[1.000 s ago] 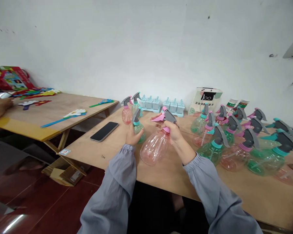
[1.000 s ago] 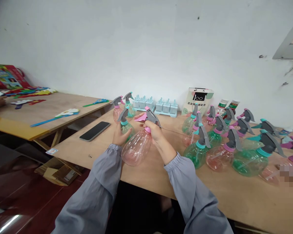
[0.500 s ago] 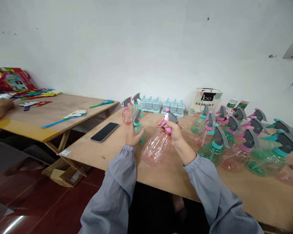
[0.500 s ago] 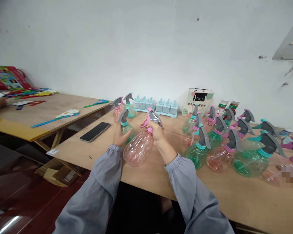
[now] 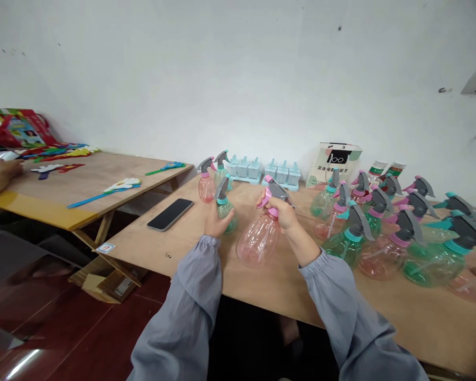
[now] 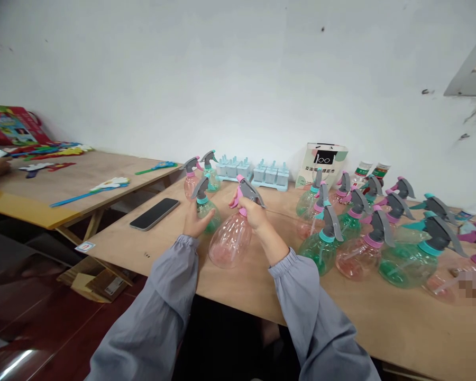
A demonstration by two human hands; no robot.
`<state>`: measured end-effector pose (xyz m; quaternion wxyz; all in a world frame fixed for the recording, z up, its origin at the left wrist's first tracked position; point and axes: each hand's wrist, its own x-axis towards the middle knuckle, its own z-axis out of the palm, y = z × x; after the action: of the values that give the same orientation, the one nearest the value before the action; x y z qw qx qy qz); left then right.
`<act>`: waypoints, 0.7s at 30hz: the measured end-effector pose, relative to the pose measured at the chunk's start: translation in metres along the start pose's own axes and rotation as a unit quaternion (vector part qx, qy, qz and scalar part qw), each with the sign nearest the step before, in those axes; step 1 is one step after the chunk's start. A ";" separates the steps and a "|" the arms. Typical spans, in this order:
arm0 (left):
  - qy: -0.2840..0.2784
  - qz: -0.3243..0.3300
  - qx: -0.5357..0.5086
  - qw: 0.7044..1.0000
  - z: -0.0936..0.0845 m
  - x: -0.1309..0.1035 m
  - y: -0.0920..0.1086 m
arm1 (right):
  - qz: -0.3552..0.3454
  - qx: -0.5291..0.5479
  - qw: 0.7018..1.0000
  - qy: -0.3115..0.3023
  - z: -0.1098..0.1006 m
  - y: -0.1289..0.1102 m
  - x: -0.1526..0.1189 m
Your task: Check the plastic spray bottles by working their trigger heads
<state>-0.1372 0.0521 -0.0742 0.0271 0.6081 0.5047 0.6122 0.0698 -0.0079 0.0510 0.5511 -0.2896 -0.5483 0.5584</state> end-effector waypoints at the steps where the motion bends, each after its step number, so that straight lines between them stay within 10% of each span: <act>1: -0.001 0.001 -0.001 1.000 0.000 0.000 0.000 | -0.015 -0.017 1.000 0.016 -0.002 0.001 0.002; 9: 0.004 0.014 0.001 1.000 0.001 0.001 -0.002 | -0.177 -0.243 0.938 0.172 -0.053 0.031 0.027; 21: 0.001 0.007 0.006 1.000 0.000 0.001 0.001 | -0.209 -0.439 0.825 0.288 -0.077 0.093 0.009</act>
<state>-0.1372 0.0520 -0.0731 0.0185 0.6111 0.5038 0.6103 0.1118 0.0420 -0.0506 0.6022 -0.5268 -0.5995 0.0219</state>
